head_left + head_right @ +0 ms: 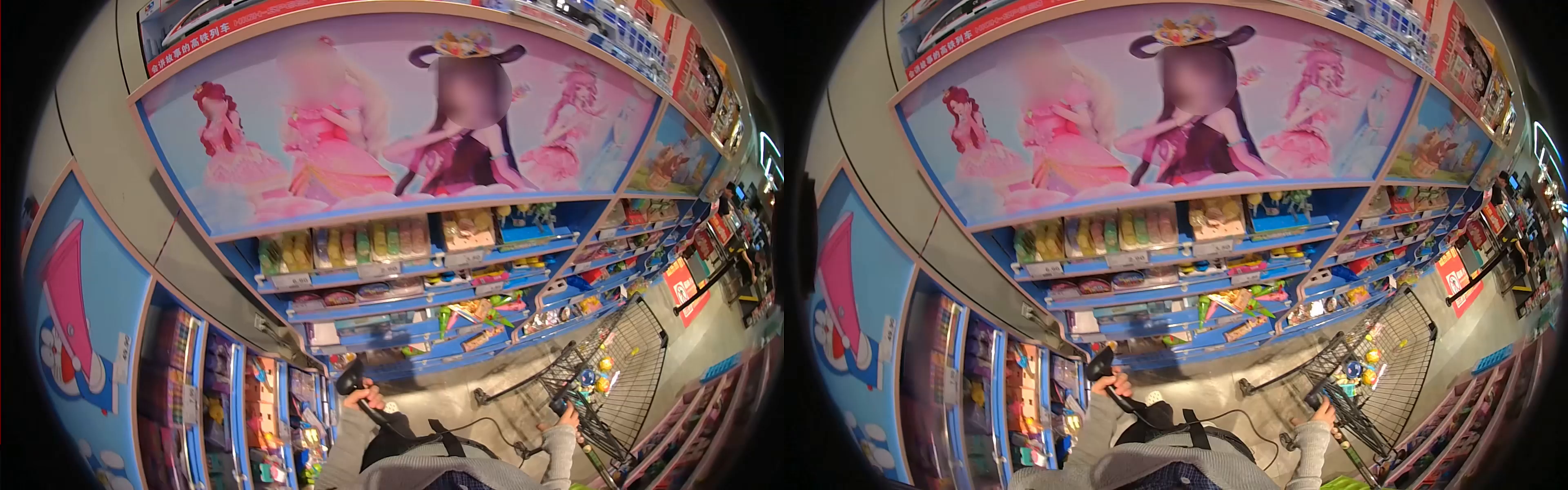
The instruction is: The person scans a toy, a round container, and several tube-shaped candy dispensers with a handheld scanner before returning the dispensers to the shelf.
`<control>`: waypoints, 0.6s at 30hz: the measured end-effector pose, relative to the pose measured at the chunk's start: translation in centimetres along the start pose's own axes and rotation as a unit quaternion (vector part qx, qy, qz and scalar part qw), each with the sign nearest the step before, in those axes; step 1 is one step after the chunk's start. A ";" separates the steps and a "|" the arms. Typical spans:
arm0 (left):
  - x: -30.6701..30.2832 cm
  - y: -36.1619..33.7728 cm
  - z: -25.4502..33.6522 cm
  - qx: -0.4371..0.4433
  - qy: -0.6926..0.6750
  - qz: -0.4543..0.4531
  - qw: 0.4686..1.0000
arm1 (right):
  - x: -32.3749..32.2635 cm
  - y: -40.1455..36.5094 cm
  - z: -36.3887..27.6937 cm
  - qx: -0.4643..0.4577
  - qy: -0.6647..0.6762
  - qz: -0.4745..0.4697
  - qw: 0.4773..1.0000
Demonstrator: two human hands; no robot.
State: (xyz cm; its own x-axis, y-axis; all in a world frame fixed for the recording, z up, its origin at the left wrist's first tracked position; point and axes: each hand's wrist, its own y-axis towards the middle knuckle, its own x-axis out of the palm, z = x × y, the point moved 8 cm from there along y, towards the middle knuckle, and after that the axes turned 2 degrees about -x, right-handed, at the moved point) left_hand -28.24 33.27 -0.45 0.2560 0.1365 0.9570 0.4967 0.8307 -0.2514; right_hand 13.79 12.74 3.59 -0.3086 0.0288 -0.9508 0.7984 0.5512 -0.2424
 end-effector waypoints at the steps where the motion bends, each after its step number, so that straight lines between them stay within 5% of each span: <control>1: 0.5 -0.6 -0.6 0.020 0.013 0.000 1.000 | 0.0 -0.2 1.7 0.014 -0.068 -0.019 0.997; 3: 1.1 -1.5 -3.0 0.048 0.019 0.043 0.998 | -0.8 -0.9 3.1 -0.007 -0.107 -0.025 0.994; 6: 2.9 -2.1 -8.0 0.041 -0.004 -0.017 0.999 | -0.8 0.5 7.5 -0.063 -0.086 0.000 0.994; 10: 3.7 -3.5 -13.7 -0.012 -0.008 -0.005 1.000 | -1.8 1.0 7.3 -0.217 0.003 0.050 0.975; 18: 3.0 -7.0 -14.7 0.035 0.041 -0.008 0.999 | 0.5 2.9 6.7 -0.266 -0.041 0.017 0.963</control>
State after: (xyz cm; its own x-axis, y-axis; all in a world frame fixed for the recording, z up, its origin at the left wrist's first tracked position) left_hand -18.82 19.91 2.03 0.3171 0.0813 0.9449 0.4434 0.8680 -0.2235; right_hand 19.41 8.75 1.09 -0.2275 0.0014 -0.9738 0.4230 0.9008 -0.0975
